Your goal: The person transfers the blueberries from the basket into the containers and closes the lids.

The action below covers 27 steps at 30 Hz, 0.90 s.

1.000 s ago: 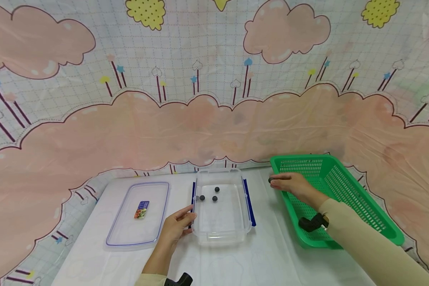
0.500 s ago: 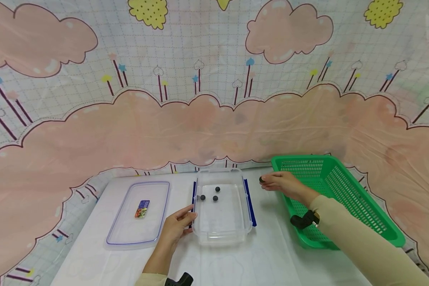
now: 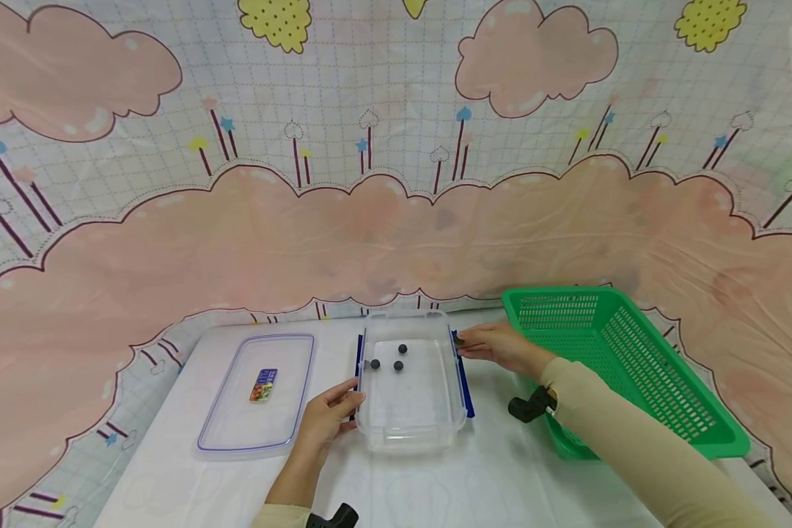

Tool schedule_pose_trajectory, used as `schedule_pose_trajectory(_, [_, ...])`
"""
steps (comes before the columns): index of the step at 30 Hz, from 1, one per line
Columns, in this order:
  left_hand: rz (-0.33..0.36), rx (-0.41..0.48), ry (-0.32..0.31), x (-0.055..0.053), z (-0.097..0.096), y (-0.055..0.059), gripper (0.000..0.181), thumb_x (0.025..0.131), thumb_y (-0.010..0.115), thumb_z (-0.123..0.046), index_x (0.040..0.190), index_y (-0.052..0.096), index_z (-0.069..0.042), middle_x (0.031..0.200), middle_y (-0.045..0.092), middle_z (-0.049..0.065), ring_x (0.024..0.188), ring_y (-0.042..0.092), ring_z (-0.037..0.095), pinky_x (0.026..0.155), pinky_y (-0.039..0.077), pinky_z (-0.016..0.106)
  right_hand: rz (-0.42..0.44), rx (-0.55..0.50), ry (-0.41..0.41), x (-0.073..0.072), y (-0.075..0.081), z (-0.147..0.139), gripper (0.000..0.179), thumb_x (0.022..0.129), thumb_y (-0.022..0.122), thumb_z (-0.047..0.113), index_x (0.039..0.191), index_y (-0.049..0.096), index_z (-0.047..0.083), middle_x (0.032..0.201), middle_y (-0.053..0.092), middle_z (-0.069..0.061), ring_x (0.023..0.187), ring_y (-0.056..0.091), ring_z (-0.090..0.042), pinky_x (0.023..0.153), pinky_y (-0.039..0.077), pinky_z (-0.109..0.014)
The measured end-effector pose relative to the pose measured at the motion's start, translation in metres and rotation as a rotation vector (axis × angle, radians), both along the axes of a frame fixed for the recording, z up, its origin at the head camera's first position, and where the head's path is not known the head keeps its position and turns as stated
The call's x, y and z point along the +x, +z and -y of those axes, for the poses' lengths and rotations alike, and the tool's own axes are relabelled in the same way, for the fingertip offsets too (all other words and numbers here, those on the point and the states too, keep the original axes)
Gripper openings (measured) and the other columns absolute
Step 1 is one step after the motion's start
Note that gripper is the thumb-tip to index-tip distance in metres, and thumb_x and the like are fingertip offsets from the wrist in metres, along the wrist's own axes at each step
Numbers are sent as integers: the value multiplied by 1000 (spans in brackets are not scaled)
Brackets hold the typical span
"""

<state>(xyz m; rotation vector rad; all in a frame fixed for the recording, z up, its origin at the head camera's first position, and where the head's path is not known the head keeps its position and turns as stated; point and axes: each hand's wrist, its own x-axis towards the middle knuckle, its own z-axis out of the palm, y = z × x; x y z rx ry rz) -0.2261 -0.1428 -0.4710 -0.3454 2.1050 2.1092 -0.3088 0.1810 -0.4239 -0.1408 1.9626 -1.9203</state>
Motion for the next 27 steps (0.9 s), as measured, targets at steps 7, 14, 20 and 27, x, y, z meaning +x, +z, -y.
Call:
schedule_pose_trajectory(7, [8,2,4,0,-1,0,48,90,73,-15,134,59,0,93,61,0,81,58,13,62,56,22,41,16,20,-3,4,22,34,100,54,5,125,54,-18,104,70,-13,91,70,-14,89,57,-30])
schedule_pose_trajectory(14, [-2,4,8,2,-1,2,48,90,72,-14,134,59,0,91,62,-1,80,58,12,61,56,22,120,0,2,-12,11,42,35,99,53,1,128,50,-20,99,68,-11,88,69,-14,90,56,-29])
schedule_pose_trajectory(20, [3,-15,18,1,-1,3,46,90,72,-14,132,60,0,93,62,0,80,58,11,61,57,21,241,68,-70,-21,19,64,35,97,56,-2,130,53,-16,120,64,-26,90,70,-19,97,52,-35])
schedule_pose_trajectory(27, [6,-12,11,1,-1,3,46,91,71,-13,133,59,0,93,61,0,80,58,10,61,57,21,331,217,-61,-30,13,91,31,94,60,-3,123,60,-12,113,66,-22,84,67,-19,89,57,-31])
